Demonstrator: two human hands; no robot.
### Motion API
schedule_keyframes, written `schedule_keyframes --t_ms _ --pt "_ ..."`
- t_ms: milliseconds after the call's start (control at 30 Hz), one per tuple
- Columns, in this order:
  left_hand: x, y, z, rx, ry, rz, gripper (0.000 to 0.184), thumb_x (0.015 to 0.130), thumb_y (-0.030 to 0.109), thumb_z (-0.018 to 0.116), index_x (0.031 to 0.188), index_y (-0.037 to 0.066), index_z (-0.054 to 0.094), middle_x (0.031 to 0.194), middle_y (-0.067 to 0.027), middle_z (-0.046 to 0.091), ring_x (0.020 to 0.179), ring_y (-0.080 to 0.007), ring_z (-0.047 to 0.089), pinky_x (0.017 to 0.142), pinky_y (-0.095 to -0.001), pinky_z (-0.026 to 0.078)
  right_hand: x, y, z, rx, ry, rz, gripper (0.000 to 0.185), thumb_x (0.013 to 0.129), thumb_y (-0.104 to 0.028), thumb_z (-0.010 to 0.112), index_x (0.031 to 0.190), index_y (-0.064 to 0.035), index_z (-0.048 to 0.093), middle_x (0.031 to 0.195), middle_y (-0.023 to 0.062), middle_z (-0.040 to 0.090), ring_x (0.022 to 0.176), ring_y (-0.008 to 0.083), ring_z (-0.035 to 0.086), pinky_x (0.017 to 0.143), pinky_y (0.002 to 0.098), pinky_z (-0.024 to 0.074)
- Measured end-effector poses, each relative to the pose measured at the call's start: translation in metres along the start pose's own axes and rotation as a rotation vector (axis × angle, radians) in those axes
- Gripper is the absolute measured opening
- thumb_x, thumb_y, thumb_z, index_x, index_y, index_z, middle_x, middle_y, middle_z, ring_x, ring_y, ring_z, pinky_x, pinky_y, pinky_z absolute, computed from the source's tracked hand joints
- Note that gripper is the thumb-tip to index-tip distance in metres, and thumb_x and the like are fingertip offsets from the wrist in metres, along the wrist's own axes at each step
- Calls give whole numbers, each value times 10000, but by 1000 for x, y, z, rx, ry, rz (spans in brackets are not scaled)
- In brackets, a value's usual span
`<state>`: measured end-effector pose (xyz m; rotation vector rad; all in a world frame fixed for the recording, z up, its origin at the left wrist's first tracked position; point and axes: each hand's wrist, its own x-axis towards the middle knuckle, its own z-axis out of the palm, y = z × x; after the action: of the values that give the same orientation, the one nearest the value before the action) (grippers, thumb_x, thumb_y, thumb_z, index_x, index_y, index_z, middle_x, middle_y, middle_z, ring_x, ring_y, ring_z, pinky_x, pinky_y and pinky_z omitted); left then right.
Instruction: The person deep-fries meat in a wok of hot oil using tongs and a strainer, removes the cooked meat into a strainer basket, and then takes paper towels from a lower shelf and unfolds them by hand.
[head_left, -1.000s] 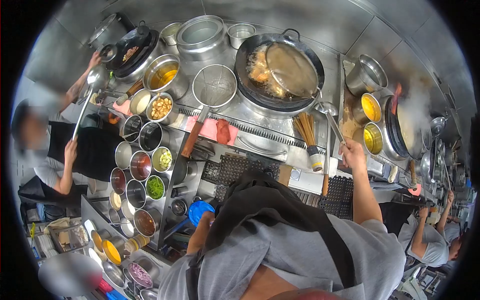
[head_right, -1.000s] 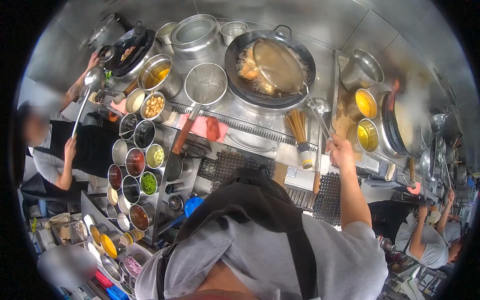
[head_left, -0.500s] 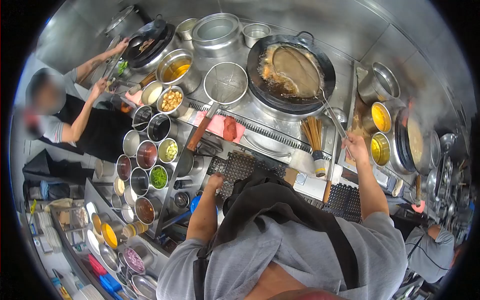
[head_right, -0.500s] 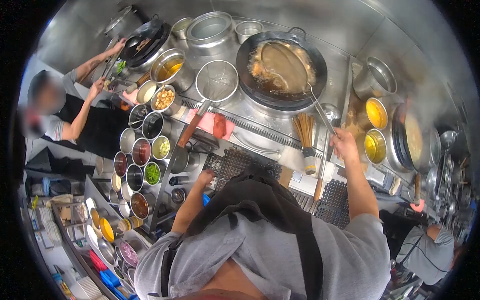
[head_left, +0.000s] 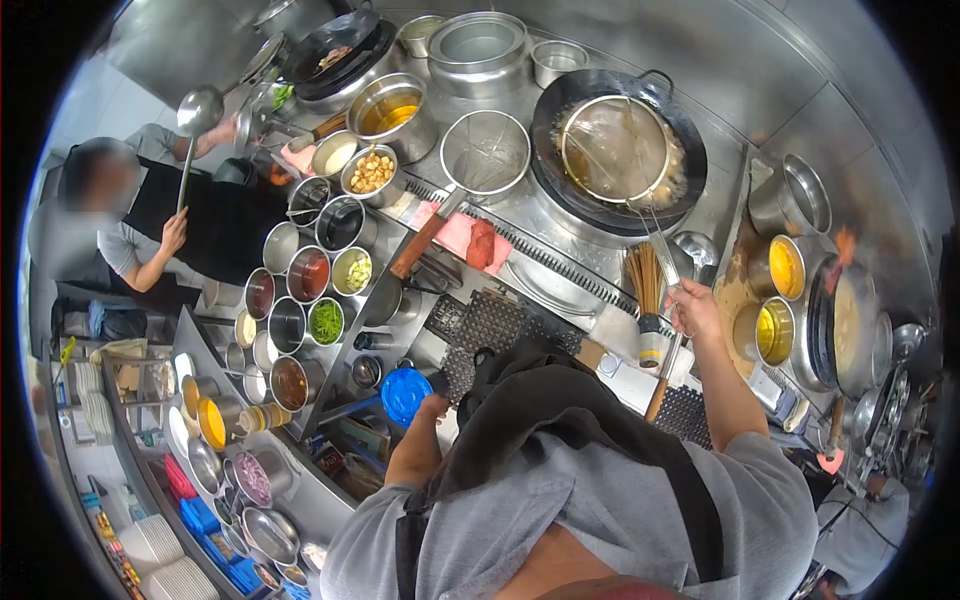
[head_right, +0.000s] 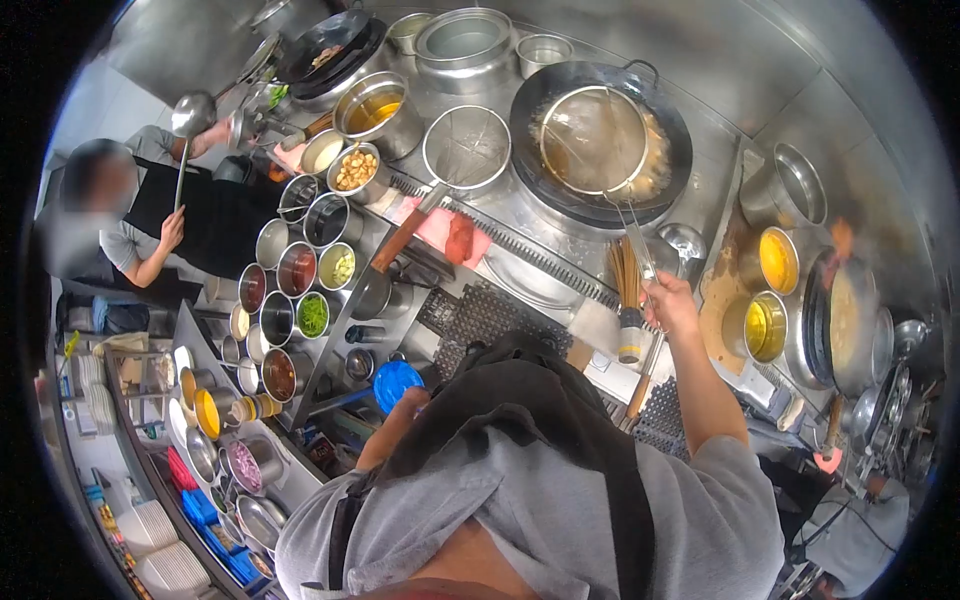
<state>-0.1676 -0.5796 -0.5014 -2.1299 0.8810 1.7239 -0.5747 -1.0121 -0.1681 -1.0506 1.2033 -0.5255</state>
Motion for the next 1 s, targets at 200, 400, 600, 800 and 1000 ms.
schedule_keyframes --t_ms 200,400,600,800,1000 --pt "8 3 -5 48 78 161 332 706 140 636 1032 157 697 950 -108 691 844 -269 678 692 -385 566 0 -3 26 184 -16 -7 135 871 -101 590 973 -12 585 669 57 593 363 128 465 299 270 339" --pt "10 82 -23 147 392 306 344 720 286 558 902 48 726 1015 -197 671 970 -350 646 837 -438 508 4 -35 40 310 -37 -61 279 873 -107 616 1119 17 575 671 46 585 356 88 420 290 204 283" --pt "-45 250 -59 146 390 573 357 777 227 533 1049 28 651 1064 -223 640 1008 -387 610 882 -455 489 34 -65 -33 389 108 -398 204 870 -86 601 1050 12 599 713 49 606 388 77 433 319 184 289" --pt "-22 369 -6 612 64 939 484 868 200 460 1306 -6 462 1384 -206 454 1266 -364 454 1047 -444 382 65 -52 -110 -472 713 -339 180 844 -84 540 988 -3 610 642 75 597 441 150 504 401 303 387" --pt "0 382 21 655 -12 780 482 911 137 378 1380 23 390 1467 -155 368 1381 -308 309 1087 -432 348 64 -20 -142 -1039 801 -165 341 785 -94 534 1097 -20 651 807 250 649 779 369 652 718 426 480"
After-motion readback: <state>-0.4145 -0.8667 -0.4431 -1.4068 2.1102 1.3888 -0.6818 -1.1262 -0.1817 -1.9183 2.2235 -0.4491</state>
